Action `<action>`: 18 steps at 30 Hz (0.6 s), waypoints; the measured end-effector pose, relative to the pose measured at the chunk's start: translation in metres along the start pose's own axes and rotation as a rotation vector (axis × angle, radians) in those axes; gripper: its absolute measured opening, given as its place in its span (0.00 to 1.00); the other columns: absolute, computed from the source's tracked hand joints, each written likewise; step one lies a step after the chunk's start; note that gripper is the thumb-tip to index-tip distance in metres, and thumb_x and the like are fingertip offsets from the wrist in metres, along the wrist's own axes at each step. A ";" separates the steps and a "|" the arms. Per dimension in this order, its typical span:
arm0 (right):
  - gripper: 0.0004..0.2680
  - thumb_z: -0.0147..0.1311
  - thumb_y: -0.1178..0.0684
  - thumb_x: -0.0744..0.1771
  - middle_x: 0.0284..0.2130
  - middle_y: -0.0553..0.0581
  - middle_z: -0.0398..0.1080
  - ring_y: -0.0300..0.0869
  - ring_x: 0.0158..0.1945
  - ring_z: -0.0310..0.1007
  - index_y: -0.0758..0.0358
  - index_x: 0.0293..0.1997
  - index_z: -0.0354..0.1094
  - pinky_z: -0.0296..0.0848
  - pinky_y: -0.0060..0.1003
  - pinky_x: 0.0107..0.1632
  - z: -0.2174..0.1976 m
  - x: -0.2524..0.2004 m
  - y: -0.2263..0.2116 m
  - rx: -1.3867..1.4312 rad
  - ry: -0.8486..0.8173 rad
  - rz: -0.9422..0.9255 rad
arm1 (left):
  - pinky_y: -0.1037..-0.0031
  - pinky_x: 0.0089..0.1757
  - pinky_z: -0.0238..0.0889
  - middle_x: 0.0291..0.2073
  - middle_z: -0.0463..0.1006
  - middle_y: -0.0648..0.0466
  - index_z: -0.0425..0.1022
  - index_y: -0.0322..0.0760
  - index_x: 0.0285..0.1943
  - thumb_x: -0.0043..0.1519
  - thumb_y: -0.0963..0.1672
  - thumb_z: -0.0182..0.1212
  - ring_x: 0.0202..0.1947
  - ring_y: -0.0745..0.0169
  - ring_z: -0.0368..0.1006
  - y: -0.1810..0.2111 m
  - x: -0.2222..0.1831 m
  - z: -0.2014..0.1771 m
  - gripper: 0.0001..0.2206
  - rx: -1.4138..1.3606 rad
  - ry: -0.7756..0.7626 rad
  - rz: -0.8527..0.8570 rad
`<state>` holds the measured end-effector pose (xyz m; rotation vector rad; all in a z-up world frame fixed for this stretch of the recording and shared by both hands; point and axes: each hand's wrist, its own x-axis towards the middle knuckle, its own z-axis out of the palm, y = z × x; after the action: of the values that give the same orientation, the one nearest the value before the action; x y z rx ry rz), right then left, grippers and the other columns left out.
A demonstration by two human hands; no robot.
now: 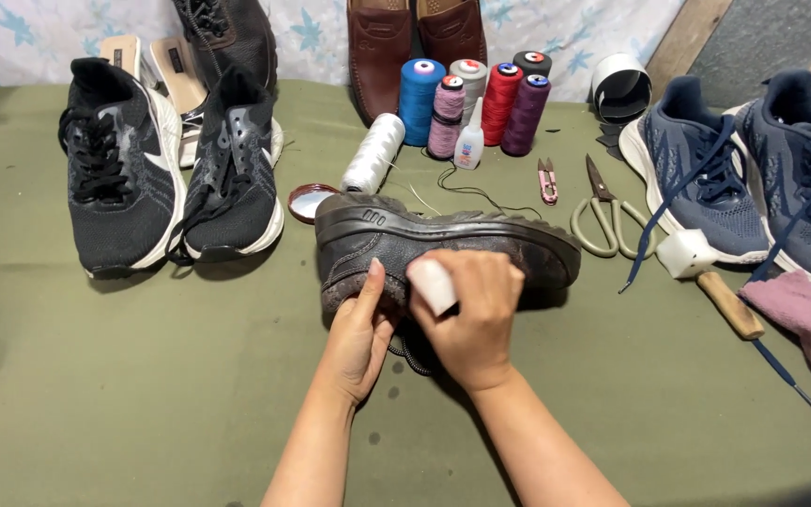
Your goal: Applying polish to a leather shoe using a sponge applicator at a shoe repair station.
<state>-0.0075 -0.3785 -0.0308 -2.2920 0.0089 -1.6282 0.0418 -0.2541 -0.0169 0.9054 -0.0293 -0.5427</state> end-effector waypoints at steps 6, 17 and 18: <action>0.08 0.65 0.51 0.61 0.31 0.47 0.70 0.45 0.38 0.68 0.52 0.41 0.72 0.58 0.40 0.49 -0.003 -0.001 0.009 -0.018 -0.021 0.007 | 0.60 0.63 0.62 0.61 0.74 0.36 0.72 0.20 0.62 0.64 0.50 0.58 0.63 0.45 0.70 0.002 -0.001 0.005 0.27 -0.018 0.004 0.025; 0.09 0.64 0.51 0.61 0.35 0.48 0.71 0.46 0.39 0.68 0.54 0.41 0.71 0.58 0.40 0.49 0.000 -0.004 0.009 -0.018 0.008 0.000 | 0.59 0.63 0.62 0.60 0.75 0.35 0.72 0.19 0.62 0.64 0.50 0.57 0.63 0.45 0.70 0.004 -0.004 0.007 0.27 -0.013 0.008 0.031; 0.09 0.64 0.51 0.61 0.35 0.48 0.72 0.46 0.40 0.69 0.53 0.41 0.71 0.59 0.41 0.50 0.002 -0.004 0.005 0.002 -0.006 -0.014 | 0.60 0.62 0.62 0.61 0.75 0.35 0.72 0.19 0.62 0.64 0.50 0.58 0.63 0.45 0.71 0.004 -0.004 0.006 0.27 -0.016 0.009 0.030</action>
<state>-0.0062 -0.3819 -0.0366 -2.3006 -0.0102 -1.6266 0.0390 -0.2550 -0.0089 0.8910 -0.0300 -0.5102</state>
